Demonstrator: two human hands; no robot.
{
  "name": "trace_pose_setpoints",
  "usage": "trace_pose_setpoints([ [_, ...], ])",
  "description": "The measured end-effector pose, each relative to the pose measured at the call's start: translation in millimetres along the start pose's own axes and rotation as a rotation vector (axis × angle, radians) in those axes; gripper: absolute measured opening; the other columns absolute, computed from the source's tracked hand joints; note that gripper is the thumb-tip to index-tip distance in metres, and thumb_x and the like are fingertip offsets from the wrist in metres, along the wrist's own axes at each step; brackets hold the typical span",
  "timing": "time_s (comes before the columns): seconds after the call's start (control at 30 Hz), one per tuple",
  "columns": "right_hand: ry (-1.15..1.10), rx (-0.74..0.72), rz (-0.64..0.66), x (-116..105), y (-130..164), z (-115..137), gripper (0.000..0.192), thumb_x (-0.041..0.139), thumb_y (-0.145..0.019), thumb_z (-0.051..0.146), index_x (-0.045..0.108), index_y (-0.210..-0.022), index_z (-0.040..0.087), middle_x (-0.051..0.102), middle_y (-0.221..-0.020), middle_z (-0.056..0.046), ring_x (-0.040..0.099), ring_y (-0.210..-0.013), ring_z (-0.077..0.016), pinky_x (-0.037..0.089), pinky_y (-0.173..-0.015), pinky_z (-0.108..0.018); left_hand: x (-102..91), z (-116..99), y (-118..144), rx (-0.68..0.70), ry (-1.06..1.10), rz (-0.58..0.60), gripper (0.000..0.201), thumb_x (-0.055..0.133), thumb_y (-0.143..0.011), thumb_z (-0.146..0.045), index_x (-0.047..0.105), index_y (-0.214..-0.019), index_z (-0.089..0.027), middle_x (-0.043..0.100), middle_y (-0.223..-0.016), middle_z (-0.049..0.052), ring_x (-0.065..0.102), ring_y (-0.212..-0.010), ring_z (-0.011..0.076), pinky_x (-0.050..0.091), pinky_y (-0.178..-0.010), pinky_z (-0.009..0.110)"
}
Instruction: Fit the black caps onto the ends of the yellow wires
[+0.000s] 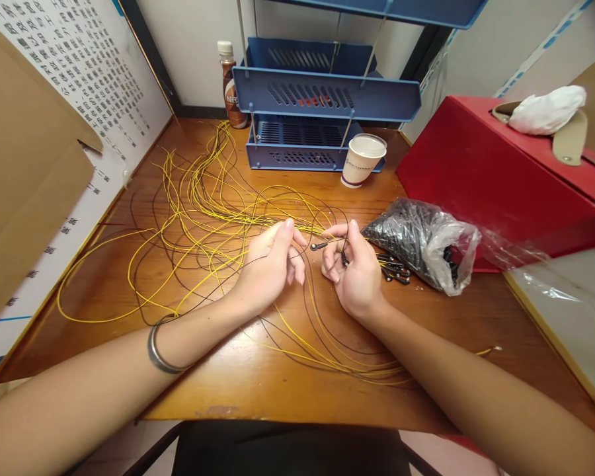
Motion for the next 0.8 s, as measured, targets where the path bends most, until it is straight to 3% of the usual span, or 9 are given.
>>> trace_pose_setpoints([
  [0.2, 0.017, -0.025, 0.085, 5, 2, 0, 0.051, 0.048, -0.093, 0.069, 0.063, -0.083, 0.021, 0.049, -0.045, 0.006, 0.033, -0.036, -0.0084, 0.020, -0.040, -0.025, -2.3, 0, -1, 0.025, 0.042, -0.025, 0.043, 0.044, -0.102, -0.054, 0.056, -0.081, -0.019, 0.059, -0.047, -0.003, 0.046, -0.034, 0.0071, 0.036, -0.039, 0.019],
  [0.4, 0.085, -0.037, 0.151, 10, 4, 1, 0.048, 0.052, -0.093, 0.064, 0.062, -0.078, 0.020, 0.046, -0.042, 0.007, 0.032, -0.036, -0.0082, 0.021, -0.039, -0.025, -5.4, -4, -1, 0.048, 0.104, -0.076, 0.044, 0.045, -0.101, -0.055, 0.056, -0.081, -0.017, 0.062, -0.052, -0.002, 0.046, -0.033, 0.0062, 0.035, -0.036, 0.018],
  [0.63, 0.165, -0.088, 0.188, 16, 6, 6, 0.044, 0.053, -0.095, 0.058, 0.061, -0.075, 0.020, 0.045, -0.043, 0.007, 0.034, -0.037, -0.0079, 0.024, -0.040, -0.024, -4.3, -4, -1, 0.055, 0.094, -0.059, 0.041, 0.051, -0.100, -0.053, 0.057, -0.079, -0.018, 0.049, -0.045, -0.006, 0.044, -0.033, 0.0059, 0.035, -0.035, 0.016],
  [0.8, 0.194, -0.106, 0.225, 20, 8, 9, 0.036, 0.057, -0.094, 0.050, 0.061, -0.076, 0.020, 0.043, -0.043, 0.009, 0.032, -0.037, -0.0075, 0.025, -0.041, -0.024, -0.3, -2, -1, 0.052, 0.091, -0.018, 0.039, 0.053, -0.099, -0.052, 0.056, -0.079, -0.018, 0.048, -0.047, -0.007, 0.046, -0.035, 0.0055, 0.035, -0.036, 0.015],
])
Point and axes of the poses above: each hand's wrist, its own y-axis away from the middle knuckle, its own x-axis out of the palm, z = x × y, the point moved 8 cm from there along -y, towards the middle knuckle
